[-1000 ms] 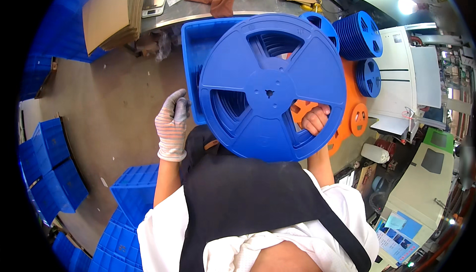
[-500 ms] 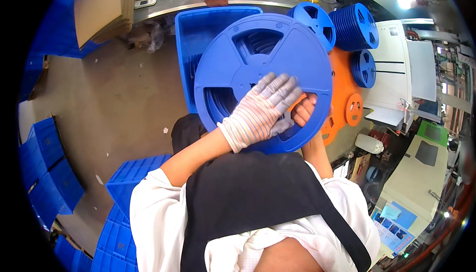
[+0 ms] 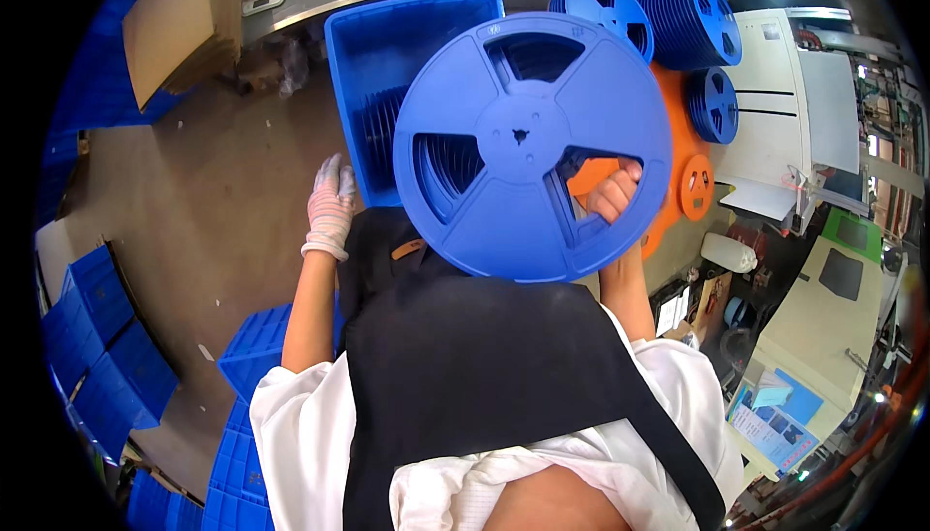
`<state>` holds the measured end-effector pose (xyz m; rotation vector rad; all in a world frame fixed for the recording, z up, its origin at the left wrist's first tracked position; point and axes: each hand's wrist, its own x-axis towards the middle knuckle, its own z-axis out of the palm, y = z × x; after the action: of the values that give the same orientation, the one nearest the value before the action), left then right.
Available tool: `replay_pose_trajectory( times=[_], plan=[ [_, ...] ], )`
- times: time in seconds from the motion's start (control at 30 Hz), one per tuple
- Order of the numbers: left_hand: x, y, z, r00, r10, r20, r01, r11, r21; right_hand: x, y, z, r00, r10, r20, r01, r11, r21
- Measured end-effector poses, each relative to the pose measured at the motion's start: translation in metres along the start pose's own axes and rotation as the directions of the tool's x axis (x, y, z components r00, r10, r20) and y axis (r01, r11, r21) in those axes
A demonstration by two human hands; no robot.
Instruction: The person repeatedly picks up stacks of blue plastic spools from a blue bin and places them onto an orange tray. The person handles the spools by hand, stacking them one at a time or in small groups, and continues this process throughout the clip.
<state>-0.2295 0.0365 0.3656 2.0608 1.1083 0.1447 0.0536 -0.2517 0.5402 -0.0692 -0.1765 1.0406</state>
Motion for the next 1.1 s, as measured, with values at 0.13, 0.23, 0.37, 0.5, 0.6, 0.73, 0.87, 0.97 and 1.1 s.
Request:
replay_pose_trajectory(
  times=[0.13,0.23,0.37,0.5,0.6,0.73,0.87,0.97,1.1],
  plan=[
    [0.0,0.045,-0.016,0.988,0.086,-0.131,-0.1,0.989,-0.108,0.017,0.005,0.005,1.0,0.006,-0.026,-0.006,1.0,0.023],
    [-0.003,0.074,-0.024,0.976,0.093,-0.196,-0.133,0.97,-0.202,0.022,0.003,0.0,1.0,0.022,-0.001,-0.022,1.0,0.022],
    [-0.008,0.102,-0.028,0.968,0.085,-0.236,-0.146,0.955,-0.256,0.027,0.001,0.0,0.999,0.036,-0.007,-0.036,0.999,-0.021],
    [-0.016,0.132,-0.029,0.958,0.143,-0.25,-0.205,0.948,-0.243,0.025,0.002,0.0,0.996,0.083,0.036,-0.079,0.991,-0.108],
    [-0.017,0.14,-0.03,0.94,0.216,-0.263,-0.268,0.947,-0.18,0.025,0.003,0.0,0.988,0.12,0.096,-0.107,0.985,-0.134],
    [-0.017,0.149,-0.035,0.908,0.311,-0.28,-0.354,0.928,-0.115,0.026,0.002,-0.001,0.983,0.132,0.128,-0.114,0.984,-0.138],
    [-0.016,0.155,-0.033,0.905,0.316,-0.286,-0.371,0.914,-0.163,0.027,0.004,-0.006,0.983,0.121,0.138,-0.107,0.989,-0.105],
    [-0.011,0.145,-0.03,0.904,0.264,-0.336,-0.293,0.955,-0.038,0.024,0.002,-0.012,0.989,0.094,0.118,-0.091,0.995,-0.026],
    [-0.009,0.124,-0.021,0.985,0.02,-0.174,-0.037,0.995,-0.095,0.024,0.004,-0.015,0.996,0.061,0.069,-0.064,0.997,0.049]
  ],
)
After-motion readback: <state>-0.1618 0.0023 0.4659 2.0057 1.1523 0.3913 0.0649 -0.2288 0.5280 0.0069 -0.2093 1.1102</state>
